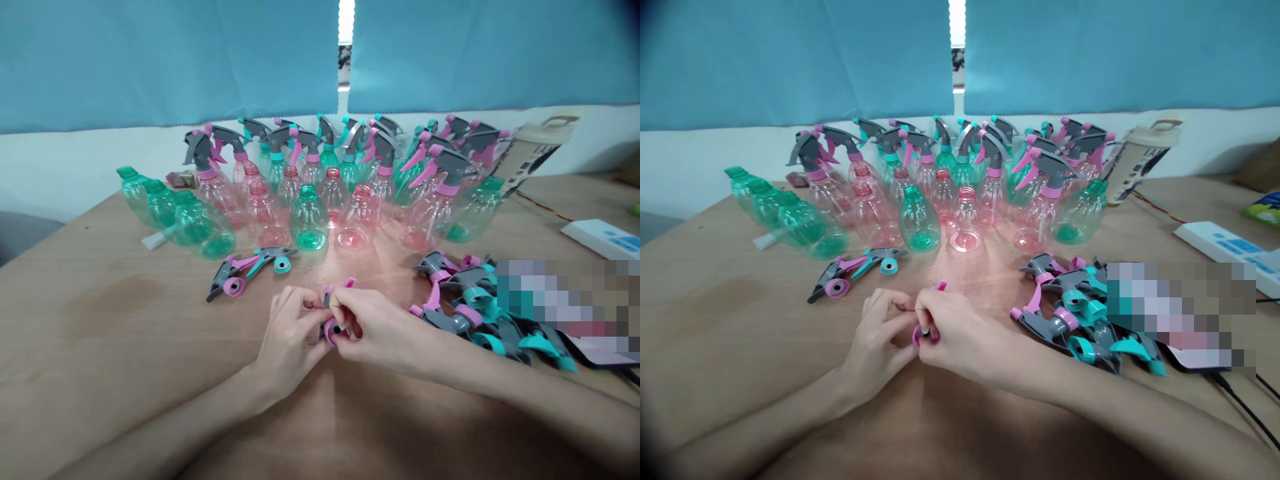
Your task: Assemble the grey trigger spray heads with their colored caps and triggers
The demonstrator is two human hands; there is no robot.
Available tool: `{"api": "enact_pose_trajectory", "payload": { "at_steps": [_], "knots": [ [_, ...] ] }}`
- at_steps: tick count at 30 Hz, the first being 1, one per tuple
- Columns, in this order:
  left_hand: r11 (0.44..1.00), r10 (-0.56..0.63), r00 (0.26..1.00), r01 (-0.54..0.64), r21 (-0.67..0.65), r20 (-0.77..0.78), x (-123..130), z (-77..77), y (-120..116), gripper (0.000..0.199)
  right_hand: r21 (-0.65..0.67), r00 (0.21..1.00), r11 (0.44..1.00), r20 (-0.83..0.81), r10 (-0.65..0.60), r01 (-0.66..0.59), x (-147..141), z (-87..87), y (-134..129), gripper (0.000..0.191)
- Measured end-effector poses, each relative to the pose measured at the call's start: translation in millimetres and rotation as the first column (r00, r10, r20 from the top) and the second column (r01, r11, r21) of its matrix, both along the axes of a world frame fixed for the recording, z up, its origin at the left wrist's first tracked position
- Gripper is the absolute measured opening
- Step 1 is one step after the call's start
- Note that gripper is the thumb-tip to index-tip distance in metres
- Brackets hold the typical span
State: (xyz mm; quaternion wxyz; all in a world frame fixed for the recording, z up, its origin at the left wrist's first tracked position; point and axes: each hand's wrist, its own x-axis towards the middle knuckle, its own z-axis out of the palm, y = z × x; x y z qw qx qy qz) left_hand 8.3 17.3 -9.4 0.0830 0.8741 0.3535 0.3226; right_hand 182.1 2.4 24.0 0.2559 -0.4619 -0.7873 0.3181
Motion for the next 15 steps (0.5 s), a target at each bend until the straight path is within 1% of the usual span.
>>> {"api": "enact_pose_trajectory", "payload": {
  "at_steps": [3,6,8,12,15],
  "knots": [
    [1.000,-0.005,1.000,0.005,0.013,-0.009,0,0.2,2,0.005,0.019,1.000,1.000,0.000,0.004,-0.004,0,-3.2,0,0.019],
    [1.000,0.005,1.000,-0.005,0.017,0.000,1,0.3,3,0.006,0.052,0.999,0.998,0.036,-0.032,0.030,-1,-3.2,-1,0.021],
    [1.000,0.016,1.000,-0.016,0.016,-0.004,2,0.3,4,0.007,0.089,0.995,0.995,0.083,-0.052,0.045,-2,-1.9,-3,0.019],
    [0.999,0.036,0.999,-0.037,-0.010,-0.032,4,1.4,3,0.007,0.181,0.989,0.983,0.136,-0.056,0.030,-4,1.4,-8,0.018],
    [0.998,0.062,0.998,-0.062,-0.032,-0.024,4,3.2,3,0.010,0.171,0.984,0.985,0.165,-0.068,0.039,-6,4.1,-11,0.019]
  ]
}}
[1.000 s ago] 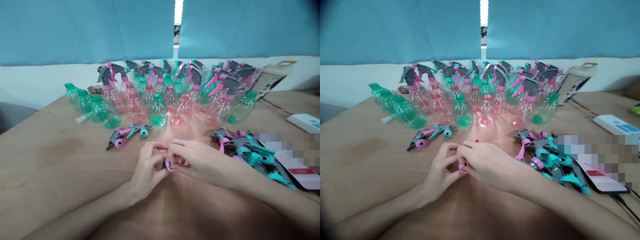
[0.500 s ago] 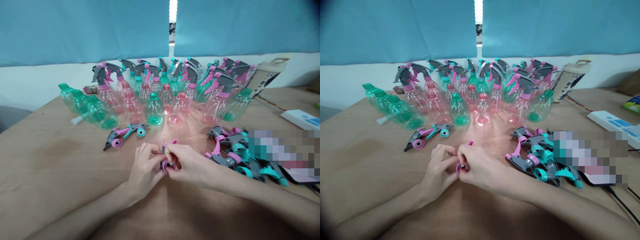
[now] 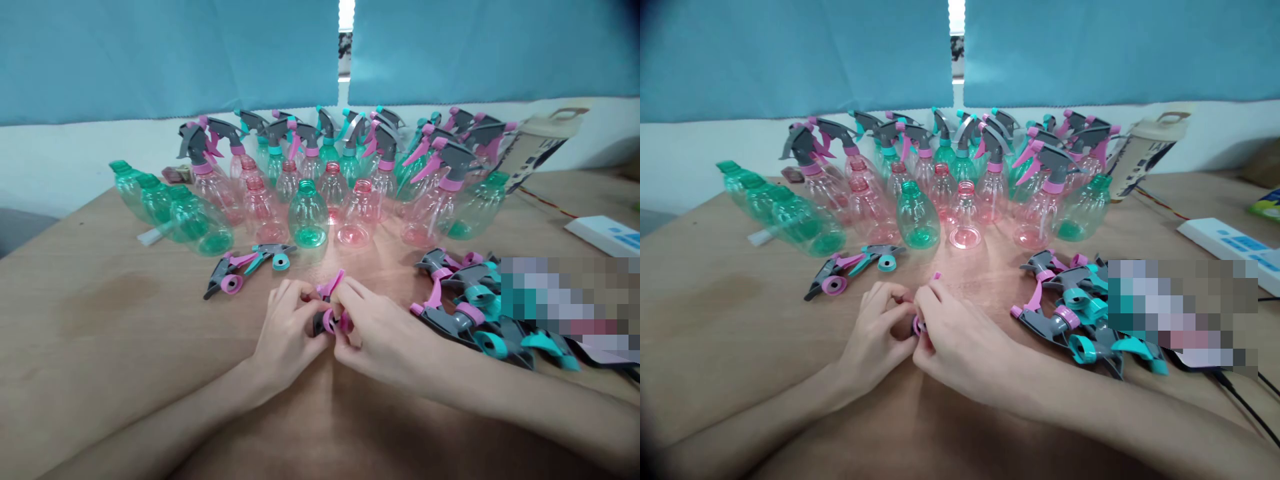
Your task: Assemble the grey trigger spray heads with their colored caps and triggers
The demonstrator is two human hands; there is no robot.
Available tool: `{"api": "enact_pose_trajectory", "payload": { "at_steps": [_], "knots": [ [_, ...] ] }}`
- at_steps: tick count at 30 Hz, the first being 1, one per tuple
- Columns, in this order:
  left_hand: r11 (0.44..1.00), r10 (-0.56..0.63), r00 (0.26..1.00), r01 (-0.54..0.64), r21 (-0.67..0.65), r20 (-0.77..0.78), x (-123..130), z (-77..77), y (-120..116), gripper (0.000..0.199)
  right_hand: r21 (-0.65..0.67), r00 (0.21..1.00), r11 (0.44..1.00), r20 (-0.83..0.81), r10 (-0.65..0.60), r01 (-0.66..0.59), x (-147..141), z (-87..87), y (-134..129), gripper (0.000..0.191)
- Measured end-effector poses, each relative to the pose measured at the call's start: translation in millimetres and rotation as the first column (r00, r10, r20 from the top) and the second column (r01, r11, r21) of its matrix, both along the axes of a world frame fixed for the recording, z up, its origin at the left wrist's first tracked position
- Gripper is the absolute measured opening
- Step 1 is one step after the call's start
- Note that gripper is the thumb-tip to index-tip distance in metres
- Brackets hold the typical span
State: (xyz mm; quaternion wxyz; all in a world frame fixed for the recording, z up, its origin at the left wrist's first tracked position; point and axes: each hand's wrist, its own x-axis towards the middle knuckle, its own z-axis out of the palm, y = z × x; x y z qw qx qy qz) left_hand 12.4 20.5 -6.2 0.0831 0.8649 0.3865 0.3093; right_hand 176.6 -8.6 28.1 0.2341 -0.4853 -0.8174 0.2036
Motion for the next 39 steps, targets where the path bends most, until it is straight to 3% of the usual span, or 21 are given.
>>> {"api": "enact_pose_trajectory", "payload": {
  "at_steps": [5,11,15,20,26,29,31,33,36,39],
  "knots": [
    [0.999,-0.010,1.000,0.009,0.037,0.022,0,1.4,0,0.009,-0.013,0.999,0.999,0.000,-0.039,0.039,-2,3.0,-2,0.018],
    [0.970,0.031,0.999,-0.025,0.243,-0.019,-1,7.2,-1,0.006,0.101,0.997,0.992,0.004,-0.073,0.072,-5,-1.0,-4,0.014],
    [0.953,0.058,0.998,-0.046,0.299,-0.030,-2,12.2,0,0.006,0.180,0.994,0.979,0.038,-0.104,0.095,-5,-5.8,-4,0.010],
    [0.959,0.100,0.994,-0.086,0.271,-0.040,-3,10.4,1,0.007,0.328,0.995,0.942,0.054,-0.090,0.067,-3,-8.2,-9,0.012],
    [0.988,0.125,0.992,-0.122,0.092,-0.035,0,9.5,-1,0.008,0.353,0.997,0.935,0.057,-0.058,0.034,1,-9.6,-15,0.016],
    [0.990,0.132,0.991,-0.132,-0.058,-0.002,0,7.3,-2,0.011,0.327,0.994,0.939,0.000,-0.111,0.105,9,-2.7,-5,0.017],
    [0.981,0.110,0.994,-0.106,-0.164,0.018,0,4.5,-2,0.013,0.280,0.971,0.930,-0.094,-0.222,0.240,17,8.5,4,0.020],
    [0.966,0.075,0.995,-0.059,-0.251,0.058,0,1.7,-1,0.012,0.086,0.950,0.959,-0.184,-0.251,0.270,26,22.7,12,0.020],
    [0.946,0.049,0.991,-0.005,-0.324,0.127,0,-0.2,1,0.009,-0.167,0.935,0.980,-0.316,-0.158,0.110,37,40.2,18,0.020],
    [0.936,0.056,0.984,0.007,-0.352,0.168,1,0.4,2,0.011,-0.295,0.923,0.953,-0.382,-0.050,-0.070,39,44.2,20,0.017]
  ]
}}
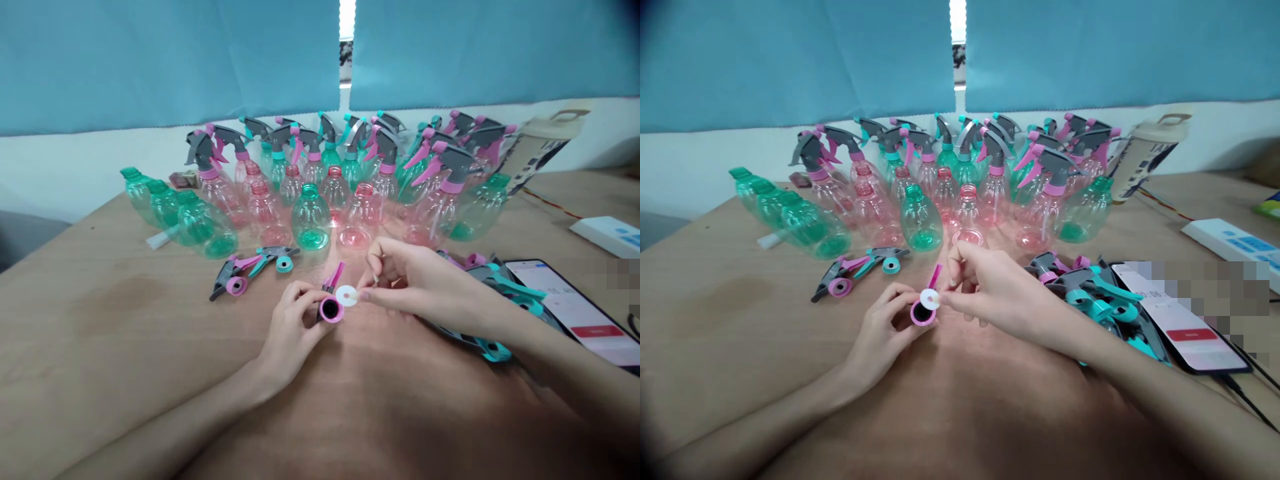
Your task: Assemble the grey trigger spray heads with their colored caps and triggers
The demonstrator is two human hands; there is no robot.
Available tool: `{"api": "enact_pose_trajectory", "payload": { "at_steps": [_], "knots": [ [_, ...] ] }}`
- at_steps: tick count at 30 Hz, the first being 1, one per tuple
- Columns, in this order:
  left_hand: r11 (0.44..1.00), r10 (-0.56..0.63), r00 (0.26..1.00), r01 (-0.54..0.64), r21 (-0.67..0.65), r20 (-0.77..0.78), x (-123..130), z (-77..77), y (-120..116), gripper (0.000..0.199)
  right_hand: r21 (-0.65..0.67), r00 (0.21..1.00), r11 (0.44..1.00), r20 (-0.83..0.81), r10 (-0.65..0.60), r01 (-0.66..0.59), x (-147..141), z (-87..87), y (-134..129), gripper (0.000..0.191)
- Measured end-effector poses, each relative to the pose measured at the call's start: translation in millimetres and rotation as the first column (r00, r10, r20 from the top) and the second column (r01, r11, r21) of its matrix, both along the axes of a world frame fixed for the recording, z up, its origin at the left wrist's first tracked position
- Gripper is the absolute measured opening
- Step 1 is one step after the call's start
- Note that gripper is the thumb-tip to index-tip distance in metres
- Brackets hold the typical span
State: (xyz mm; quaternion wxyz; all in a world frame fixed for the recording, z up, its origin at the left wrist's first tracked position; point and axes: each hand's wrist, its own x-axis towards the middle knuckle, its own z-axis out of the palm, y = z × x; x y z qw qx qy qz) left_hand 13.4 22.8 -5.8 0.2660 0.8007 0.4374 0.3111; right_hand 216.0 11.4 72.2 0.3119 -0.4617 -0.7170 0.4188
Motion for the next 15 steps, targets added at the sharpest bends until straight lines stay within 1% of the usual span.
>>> {"api": "enact_pose_trajectory", "payload": {
  "at_steps": [2,7,11,15],
  "knots": [
    [1.000,-0.001,1.000,0.001,-0.004,0.006,0,0.9,0,0.013,-0.020,0.999,0.999,0.013,0.036,-0.036,-2,-3.8,1,0.017],
    [0.999,-0.004,1.000,0.004,0.033,-0.011,1,2.0,-3,0.013,-0.014,0.989,0.999,0.146,0.039,-0.038,-12,-15.3,2,0.018],
    [0.999,-0.021,1.000,0.021,0.030,-0.011,1,1.2,-3,0.014,0.071,0.962,0.997,0.274,0.009,-0.030,-17,-18.0,0,0.012],
    [1.000,-0.027,1.000,0.027,0.010,-0.017,0,0.5,-3,0.015,0.143,0.950,0.990,0.309,-0.041,-0.004,-16,-17.9,0,0.010]
  ]
}}
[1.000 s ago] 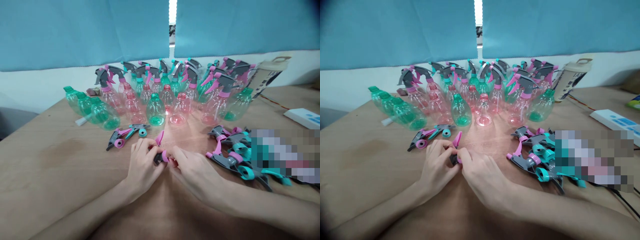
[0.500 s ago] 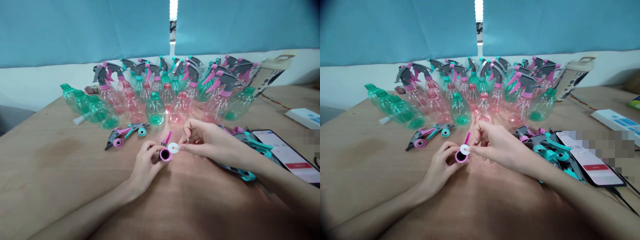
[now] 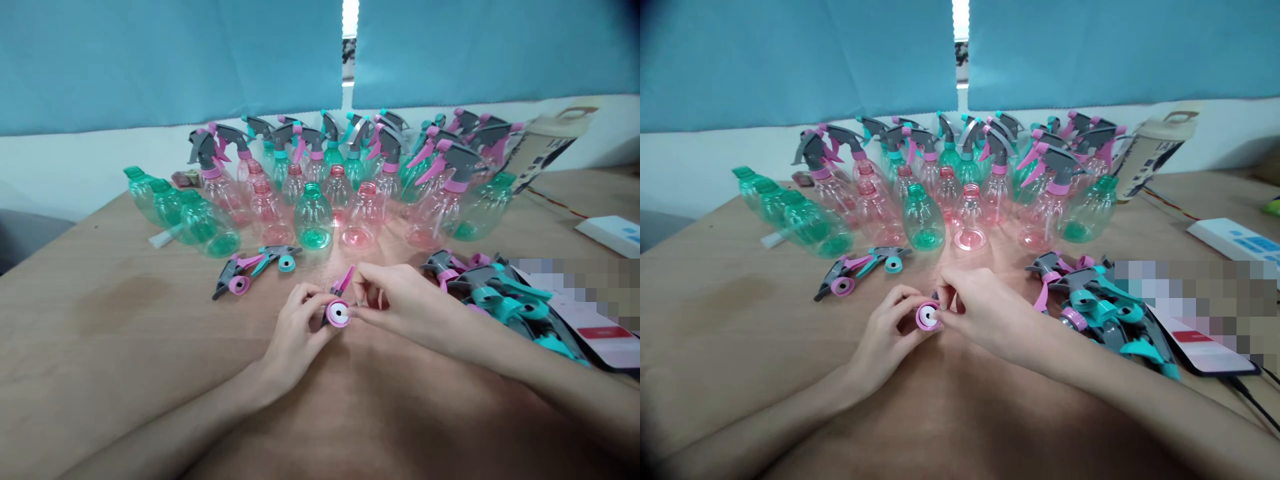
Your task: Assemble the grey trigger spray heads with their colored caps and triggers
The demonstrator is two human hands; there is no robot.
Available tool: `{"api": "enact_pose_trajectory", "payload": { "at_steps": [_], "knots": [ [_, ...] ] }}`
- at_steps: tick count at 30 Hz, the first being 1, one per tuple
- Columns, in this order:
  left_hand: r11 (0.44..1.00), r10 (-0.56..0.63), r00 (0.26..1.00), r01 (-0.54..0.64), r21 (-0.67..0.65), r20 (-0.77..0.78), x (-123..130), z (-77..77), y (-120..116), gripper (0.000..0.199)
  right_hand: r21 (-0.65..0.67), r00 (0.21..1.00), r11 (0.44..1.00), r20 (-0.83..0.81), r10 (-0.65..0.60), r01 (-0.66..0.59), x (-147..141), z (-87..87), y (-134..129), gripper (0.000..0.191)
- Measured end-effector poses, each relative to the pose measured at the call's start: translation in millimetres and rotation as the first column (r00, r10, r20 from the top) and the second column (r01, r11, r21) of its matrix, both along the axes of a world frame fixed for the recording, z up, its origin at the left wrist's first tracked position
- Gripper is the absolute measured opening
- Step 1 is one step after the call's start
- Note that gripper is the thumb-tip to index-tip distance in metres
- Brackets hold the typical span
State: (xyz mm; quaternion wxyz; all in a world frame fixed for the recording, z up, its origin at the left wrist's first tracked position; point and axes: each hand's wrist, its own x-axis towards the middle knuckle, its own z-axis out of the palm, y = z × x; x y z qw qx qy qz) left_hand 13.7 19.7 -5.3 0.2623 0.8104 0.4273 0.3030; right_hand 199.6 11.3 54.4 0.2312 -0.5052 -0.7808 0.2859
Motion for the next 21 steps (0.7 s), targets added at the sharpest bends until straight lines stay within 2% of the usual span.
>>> {"api": "enact_pose_trajectory", "payload": {
  "at_steps": [5,10,15,21],
  "knots": [
    [1.000,-0.005,1.000,0.005,0.005,0.013,1,0.0,0,0.015,0.061,0.999,0.998,-0.034,0.012,-0.010,2,-1.7,1,0.007],
    [1.000,-0.024,1.000,0.024,0.010,-0.002,0,-0.8,1,0.012,0.152,0.986,0.979,0.111,0.123,-0.139,0,-8.4,-3,0.002],
    [0.999,-0.022,1.000,0.023,0.033,-0.011,0,-1.3,0,0.013,0.224,0.973,0.964,0.208,0.099,-0.145,-2,-12.9,-5,0.006],
    [0.996,-0.031,0.999,0.033,0.084,-0.021,-1,-1.2,-1,0.012,0.292,0.971,0.942,0.218,0.101,-0.163,-2,-17.2,-5,0.006]
  ]
}}
